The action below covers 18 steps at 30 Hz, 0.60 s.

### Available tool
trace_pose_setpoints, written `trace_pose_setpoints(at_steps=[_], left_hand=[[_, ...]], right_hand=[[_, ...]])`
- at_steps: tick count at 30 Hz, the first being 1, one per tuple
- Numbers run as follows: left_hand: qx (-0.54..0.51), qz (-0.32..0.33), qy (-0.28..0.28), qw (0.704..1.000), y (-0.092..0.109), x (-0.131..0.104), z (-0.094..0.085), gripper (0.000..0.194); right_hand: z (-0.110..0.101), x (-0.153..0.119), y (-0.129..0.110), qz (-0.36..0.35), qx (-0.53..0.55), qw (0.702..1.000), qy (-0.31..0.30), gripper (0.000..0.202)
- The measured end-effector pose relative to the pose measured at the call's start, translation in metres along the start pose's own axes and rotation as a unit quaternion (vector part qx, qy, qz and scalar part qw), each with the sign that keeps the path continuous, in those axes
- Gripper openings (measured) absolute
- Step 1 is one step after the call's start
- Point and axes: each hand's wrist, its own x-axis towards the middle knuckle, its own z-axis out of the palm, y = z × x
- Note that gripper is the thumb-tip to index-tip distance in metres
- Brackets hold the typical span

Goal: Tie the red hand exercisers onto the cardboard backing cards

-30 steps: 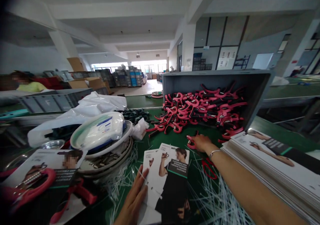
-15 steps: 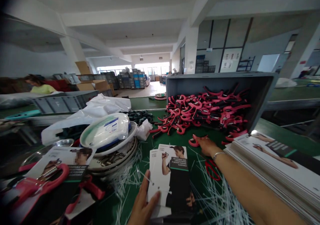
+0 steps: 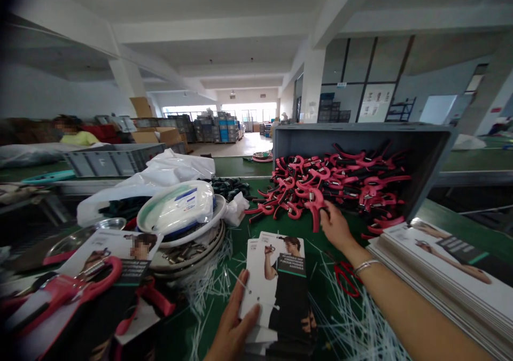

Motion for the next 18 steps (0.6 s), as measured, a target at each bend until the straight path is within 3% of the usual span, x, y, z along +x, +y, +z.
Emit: trace_pose_setpoints(at_steps=[2, 4, 6, 8, 9, 10, 15, 18], left_hand=[[0.028, 0.032, 0.000, 0.999, 0.001, -0.001, -0.001, 0.069], [0.043, 0.048, 0.001, 0.998, 0.003, -0.002, -0.002, 0.068], [0.044, 0.048, 0.003, 0.998, 0.003, -0.002, -0.002, 0.067], [0.041, 0.049, 0.000, 0.998, 0.004, -0.002, -0.002, 0.067], [0.040, 0.048, -0.001, 0.998, 0.004, -0.002, -0.003, 0.067], [0.038, 0.048, 0.000, 0.998, 0.004, -0.002, -0.003, 0.068], [0.014, 0.044, 0.009, 0.999, 0.004, -0.003, -0.004, 0.067], [-0.036, 0.034, 0.009, 0.999, 0.007, -0.002, -0.005, 0.063]], right_hand=[[-0.004, -0.014, -0.027, 0.020, 0.079, 0.997, -0.011, 0.041], [-0.005, -0.032, -0.056, 0.048, 0.173, 0.982, -0.058, 0.034], [-0.001, -0.051, -0.084, 0.159, 0.403, 0.888, -0.155, 0.023], [0.009, -0.067, -0.106, 0.257, 0.511, 0.796, -0.199, 0.015], [0.016, -0.075, -0.113, 0.298, 0.534, 0.763, -0.208, 0.016], [0.023, -0.082, -0.118, 0.323, 0.538, 0.750, -0.207, 0.018], [0.047, -0.111, -0.113, 0.374, 0.511, 0.756, -0.166, 0.029], [0.043, -0.124, -0.108, 0.358, 0.436, 0.803, -0.194, 0.040]])
